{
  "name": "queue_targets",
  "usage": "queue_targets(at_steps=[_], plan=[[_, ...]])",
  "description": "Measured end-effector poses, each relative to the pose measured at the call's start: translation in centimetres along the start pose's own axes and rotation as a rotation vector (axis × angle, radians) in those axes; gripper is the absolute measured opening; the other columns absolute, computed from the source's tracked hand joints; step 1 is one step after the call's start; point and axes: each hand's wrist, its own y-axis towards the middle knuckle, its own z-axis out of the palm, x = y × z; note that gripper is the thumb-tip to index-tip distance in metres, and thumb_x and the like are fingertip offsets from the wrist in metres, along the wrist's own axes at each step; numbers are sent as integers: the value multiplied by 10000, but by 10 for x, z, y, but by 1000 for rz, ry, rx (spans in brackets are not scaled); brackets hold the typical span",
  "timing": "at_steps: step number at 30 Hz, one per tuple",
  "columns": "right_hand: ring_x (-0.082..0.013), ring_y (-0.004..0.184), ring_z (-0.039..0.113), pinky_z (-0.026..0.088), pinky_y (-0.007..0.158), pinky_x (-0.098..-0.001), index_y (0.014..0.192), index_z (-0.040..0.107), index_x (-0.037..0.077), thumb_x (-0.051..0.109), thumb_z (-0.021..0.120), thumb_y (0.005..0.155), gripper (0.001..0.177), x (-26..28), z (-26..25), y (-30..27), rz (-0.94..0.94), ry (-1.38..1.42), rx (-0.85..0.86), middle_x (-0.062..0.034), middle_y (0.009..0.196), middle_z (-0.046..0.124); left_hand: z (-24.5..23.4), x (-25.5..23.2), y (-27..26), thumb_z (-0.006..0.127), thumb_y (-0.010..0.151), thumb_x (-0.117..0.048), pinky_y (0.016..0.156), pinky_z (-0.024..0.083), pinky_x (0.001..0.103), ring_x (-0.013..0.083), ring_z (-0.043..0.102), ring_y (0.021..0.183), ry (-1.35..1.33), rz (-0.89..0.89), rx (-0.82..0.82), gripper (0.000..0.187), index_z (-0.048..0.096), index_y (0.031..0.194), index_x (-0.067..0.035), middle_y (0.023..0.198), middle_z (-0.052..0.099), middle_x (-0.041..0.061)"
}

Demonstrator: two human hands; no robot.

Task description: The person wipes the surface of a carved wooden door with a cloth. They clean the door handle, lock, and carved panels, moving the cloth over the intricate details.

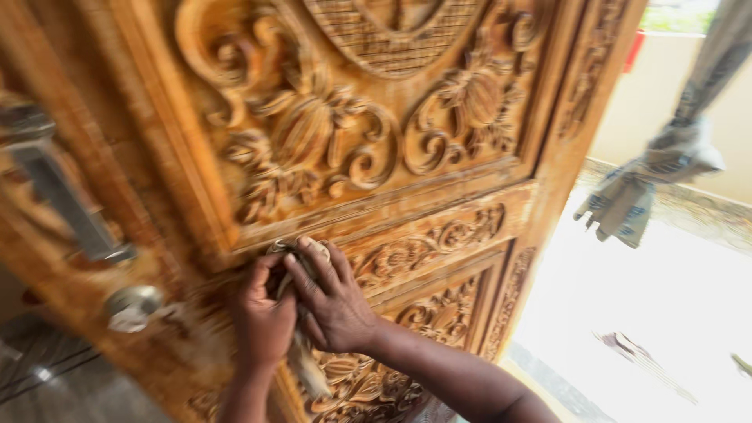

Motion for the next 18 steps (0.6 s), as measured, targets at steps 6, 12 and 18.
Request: queue_targets(at_steps=[6, 12, 18], plan=[[-394, 1552, 324, 174, 1326, -600, 1458, 629, 160, 340, 663, 1046, 450, -47, 29, -21, -74, -198, -177, -80, 1640, 417, 14, -16, 0, 626, 913, -60, 920, 523, 292, 150, 681, 1062, -14, -40, 99, 386, 577, 1296, -43, 1118, 723, 86], [-298, 1573, 290, 12, 1315, -605, 1278, 735, 345, 439, 761, 973, 320, -106, 14, -53, -153, -383, -314, 53, 1601, 446, 5, 6, 5, 667, 978, -113, 1041, 493, 388, 270, 684, 1127, 800, 707, -128, 242, 657, 1219, -98, 1170, 731, 115], [-328, 1364, 389, 83, 1179, -613, 1175, 707, 255, 595, 805, 822, 499, -208, -24, -112, 83, -463, -349, -27, 1396, 553, -33, 40, 29, 694, 859, -124, 888, 552, 412, 259, 669, 939, 1017, 962, -139, 212, 800, 1041, -93, 1027, 749, 68]])
